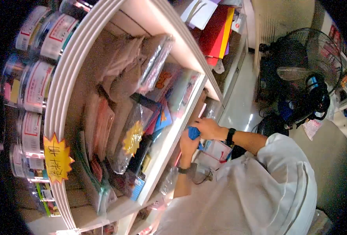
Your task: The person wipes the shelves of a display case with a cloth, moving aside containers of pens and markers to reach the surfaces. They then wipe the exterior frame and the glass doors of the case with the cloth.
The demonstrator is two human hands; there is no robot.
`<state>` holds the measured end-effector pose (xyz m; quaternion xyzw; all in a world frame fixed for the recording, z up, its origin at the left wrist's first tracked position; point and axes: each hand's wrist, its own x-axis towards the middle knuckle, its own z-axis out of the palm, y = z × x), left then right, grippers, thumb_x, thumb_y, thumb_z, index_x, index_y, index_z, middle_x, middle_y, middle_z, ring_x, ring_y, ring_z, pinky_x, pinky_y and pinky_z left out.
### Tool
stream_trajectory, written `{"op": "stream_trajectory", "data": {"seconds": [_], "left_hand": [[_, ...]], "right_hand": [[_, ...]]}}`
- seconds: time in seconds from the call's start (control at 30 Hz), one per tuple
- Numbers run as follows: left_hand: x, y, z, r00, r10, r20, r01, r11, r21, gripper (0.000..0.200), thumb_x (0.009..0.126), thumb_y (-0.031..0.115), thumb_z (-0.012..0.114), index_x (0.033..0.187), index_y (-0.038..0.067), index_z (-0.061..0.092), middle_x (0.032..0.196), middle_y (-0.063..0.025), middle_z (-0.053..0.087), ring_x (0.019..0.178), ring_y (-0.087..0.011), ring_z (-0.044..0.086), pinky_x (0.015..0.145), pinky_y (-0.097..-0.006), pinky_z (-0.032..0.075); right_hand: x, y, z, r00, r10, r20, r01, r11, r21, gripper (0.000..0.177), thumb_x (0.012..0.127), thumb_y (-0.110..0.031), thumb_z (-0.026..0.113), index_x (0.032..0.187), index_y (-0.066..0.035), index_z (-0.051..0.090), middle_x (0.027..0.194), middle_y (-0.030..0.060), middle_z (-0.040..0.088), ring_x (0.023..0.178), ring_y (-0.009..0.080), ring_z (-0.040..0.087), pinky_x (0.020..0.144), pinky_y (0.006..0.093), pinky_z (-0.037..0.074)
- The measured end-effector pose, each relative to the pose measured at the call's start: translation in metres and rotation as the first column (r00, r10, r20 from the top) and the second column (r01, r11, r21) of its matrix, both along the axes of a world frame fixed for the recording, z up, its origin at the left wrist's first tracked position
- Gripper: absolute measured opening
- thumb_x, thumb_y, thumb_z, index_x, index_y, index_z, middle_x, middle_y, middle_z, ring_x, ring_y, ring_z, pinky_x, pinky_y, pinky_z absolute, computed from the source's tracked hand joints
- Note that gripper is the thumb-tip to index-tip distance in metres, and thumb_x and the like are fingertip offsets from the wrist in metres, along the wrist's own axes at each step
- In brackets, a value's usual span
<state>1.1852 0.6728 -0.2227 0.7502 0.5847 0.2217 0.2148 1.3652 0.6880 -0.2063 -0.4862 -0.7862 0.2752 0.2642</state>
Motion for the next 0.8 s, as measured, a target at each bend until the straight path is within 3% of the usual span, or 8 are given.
{"op": "stream_trajectory", "data": {"seconds": [0.1, 0.27, 0.37, 0.5, 0.63, 0.67, 0.73, 0.8], "left_hand": [[0.036, 0.001, 0.025, 0.994, -0.011, 0.106, 0.019, 0.997, -0.073, 0.061, 0.071, 0.017, 0.078, 0.127, 0.005, 0.057, 0.111, -0.0207, 0.059, 0.105, -0.0419, 0.059, 0.09, -0.048, 0.049], [0.09, 0.041, 0.092, 0.981, -0.121, 0.153, 0.076, 0.959, 0.273, 0.074, 0.069, 0.006, 0.075, 0.14, 0.007, 0.051, 0.115, -0.0221, 0.053, 0.11, -0.0439, 0.055, 0.09, -0.0483, 0.05], [0.126, 0.066, 0.165, 0.985, -0.101, 0.142, 0.025, 0.889, 0.457, 0.084, 0.064, -0.001, 0.073, 0.144, 0.013, 0.051, 0.122, -0.0251, 0.052, 0.111, -0.0454, 0.054, 0.095, -0.0489, 0.048], [0.175, 0.104, 0.241, 0.979, -0.166, 0.115, 0.028, 0.674, 0.738, 0.082, 0.063, -0.006, 0.073, 0.141, 0.013, 0.056, 0.13, -0.0232, 0.05, 0.121, -0.0436, 0.049, 0.104, -0.0486, 0.042], [0.214, 0.157, 0.279, 0.977, -0.203, 0.063, 0.041, 0.474, 0.88, 0.075, 0.065, -0.003, 0.078, 0.136, 0.014, 0.062, 0.136, -0.022, 0.048, 0.127, -0.0406, 0.046, 0.109, -0.0491, 0.037], [0.221, 0.17, 0.283, 0.975, -0.215, 0.055, 0.046, 0.435, 0.899, 0.074, 0.066, -0.003, 0.078, 0.136, 0.014, 0.062, 0.138, -0.0222, 0.048, 0.127, -0.0406, 0.046, 0.109, -0.0495, 0.036], [0.23, 0.193, 0.288, 0.993, -0.112, 0.035, 0.028, 0.519, 0.855, 0.068, 0.069, 0.001, 0.077, 0.134, 0.017, 0.064, 0.14, -0.0188, 0.049, 0.127, -0.0424, 0.046, 0.109, -0.0503, 0.036], [0.226, 0.219, 0.273, 0.996, -0.001, -0.086, 0.077, 0.458, 0.886, 0.066, 0.067, 0.004, 0.078, 0.13, 0.018, 0.067, 0.138, -0.0144, 0.052, 0.124, -0.0421, 0.049, 0.106, -0.0517, 0.039]], "right_hand": [[0.031, -0.004, 0.017, 0.998, -0.033, -0.046, 0.034, 0.999, 0.027, 0.061, 0.071, -0.003, 0.069, 0.13, -0.018, 0.06, 0.123, 0.0117, 0.061, 0.11, 0.0383, 0.062, 0.09, 0.0476, 0.053], [0.086, 0.02, 0.102, 0.974, -0.146, -0.171, 0.185, 0.953, 0.241, 0.07, 0.067, 0.004, 0.068, 0.133, -0.02, 0.062, 0.135, 0.0124, 0.057, 0.122, 0.037, 0.057, 0.1, 0.0444, 0.05], [0.113, 0.05, 0.161, 0.941, -0.131, -0.311, 0.267, 0.852, 0.451, 0.061, 0.07, 0.002, 0.072, 0.128, -0.016, 0.067, 0.142, 0.0136, 0.055, 0.123, 0.036, 0.058, 0.103, 0.0426, 0.048], [0.147, 0.098, 0.223, 0.883, 0.012, -0.469, 0.375, 0.584, 0.72, 0.059, 0.069, -0.002, 0.076, 0.126, -0.015, 0.068, 0.141, 0.0149, 0.054, 0.122, 0.0376, 0.056, 0.102, 0.0459, 0.048], [0.168, 0.154, 0.251, 0.807, 0.098, -0.583, 0.521, 0.345, 0.78, 0.055, 0.073, -0.006, 0.079, 0.126, -0.012, 0.067, 0.14, 0.0186, 0.053, 0.123, 0.0386, 0.055, 0.102, 0.045, 0.048], [0.171, 0.166, 0.255, 0.778, 0.099, -0.62, 0.549, 0.372, 0.749, 0.054, 0.074, -0.005, 0.078, 0.126, -0.012, 0.066, 0.14, 0.0181, 0.053, 0.124, 0.0387, 0.055, 0.103, 0.0449, 0.047], [0.171, 0.196, 0.25, 0.744, 0.075, -0.664, 0.567, 0.455, 0.687, 0.055, 0.074, -0.004, 0.077, 0.127, -0.011, 0.065, 0.139, 0.0179, 0.054, 0.123, 0.0388, 0.055, 0.102, 0.0447, 0.047], [0.165, 0.224, 0.224, 0.724, 0.025, -0.689, 0.563, 0.556, 0.612, 0.052, 0.075, -0.004, 0.076, 0.125, -0.01, 0.064, 0.136, 0.0172, 0.056, 0.122, 0.0395, 0.054, 0.102, 0.0464, 0.046]]}}
